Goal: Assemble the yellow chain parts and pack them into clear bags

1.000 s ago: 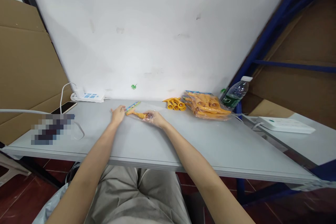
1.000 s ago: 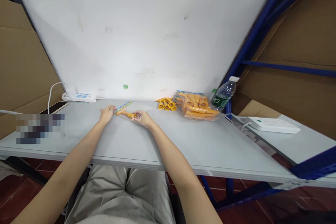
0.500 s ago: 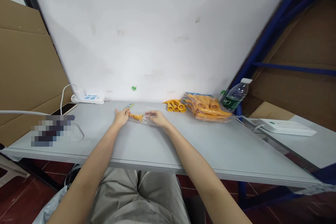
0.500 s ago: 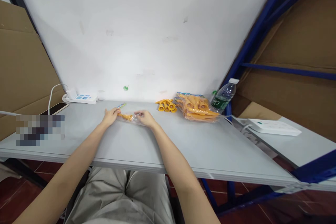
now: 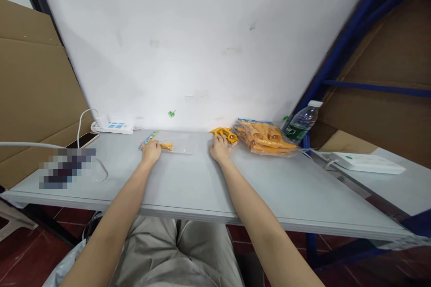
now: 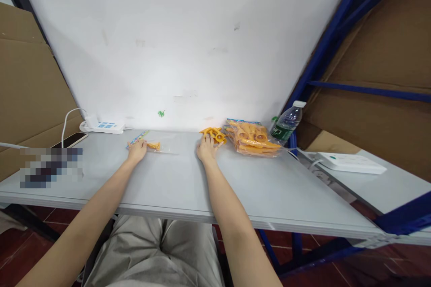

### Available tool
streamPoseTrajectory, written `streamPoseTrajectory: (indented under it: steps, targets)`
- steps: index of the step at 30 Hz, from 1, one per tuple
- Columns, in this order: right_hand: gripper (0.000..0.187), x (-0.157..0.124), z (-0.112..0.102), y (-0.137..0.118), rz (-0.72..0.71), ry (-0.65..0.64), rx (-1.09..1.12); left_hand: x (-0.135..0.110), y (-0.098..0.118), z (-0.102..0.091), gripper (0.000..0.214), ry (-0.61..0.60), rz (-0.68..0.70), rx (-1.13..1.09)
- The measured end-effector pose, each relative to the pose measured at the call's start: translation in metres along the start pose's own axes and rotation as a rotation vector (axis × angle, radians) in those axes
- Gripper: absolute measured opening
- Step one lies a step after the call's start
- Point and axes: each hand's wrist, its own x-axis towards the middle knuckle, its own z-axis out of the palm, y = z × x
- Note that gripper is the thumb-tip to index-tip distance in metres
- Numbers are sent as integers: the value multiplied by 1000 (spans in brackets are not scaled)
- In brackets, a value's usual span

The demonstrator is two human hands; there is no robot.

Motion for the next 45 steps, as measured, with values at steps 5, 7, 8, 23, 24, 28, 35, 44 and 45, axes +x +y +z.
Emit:
streamPoseTrajectory:
  steps: [5, 7, 8, 23, 24, 28, 35, 44, 45]
  targets:
    - [43, -1, -6, -7, -28, 58, -18, -1, 1, -2, 41, -8, -9, 14]
    - [38, -2, -9, -8, -29, 88, -34, -1, 1, -3, 42, -11, -13, 20]
    - [36, -2, -10, -8, -25, 93, -37, -1, 1, -3, 43, -14, -19, 24]
    - [23, 3, -29, -3, 54, -28, 194, -1, -2, -7, 40, -13, -69, 49]
    - [24, 4, -30, -3, 35, -18, 271, 0, -3, -6, 40, -10, -63, 43]
    - [30, 4, -32, -4, -72, -25, 494, 1, -8, -2, 38, 19, -43, 29]
    - [30, -7, -23, -20, -188, -166, 547, 6, -10, 1, 37, -2, 12, -12]
    - [31, -17, -11, -38, -117, -129, 437, 1, 3, 4, 33, -117, 212, -115]
    - [30, -17, -10, -39, -119, -143, 431, -1, 5, 3, 33, -135, 230, -122]
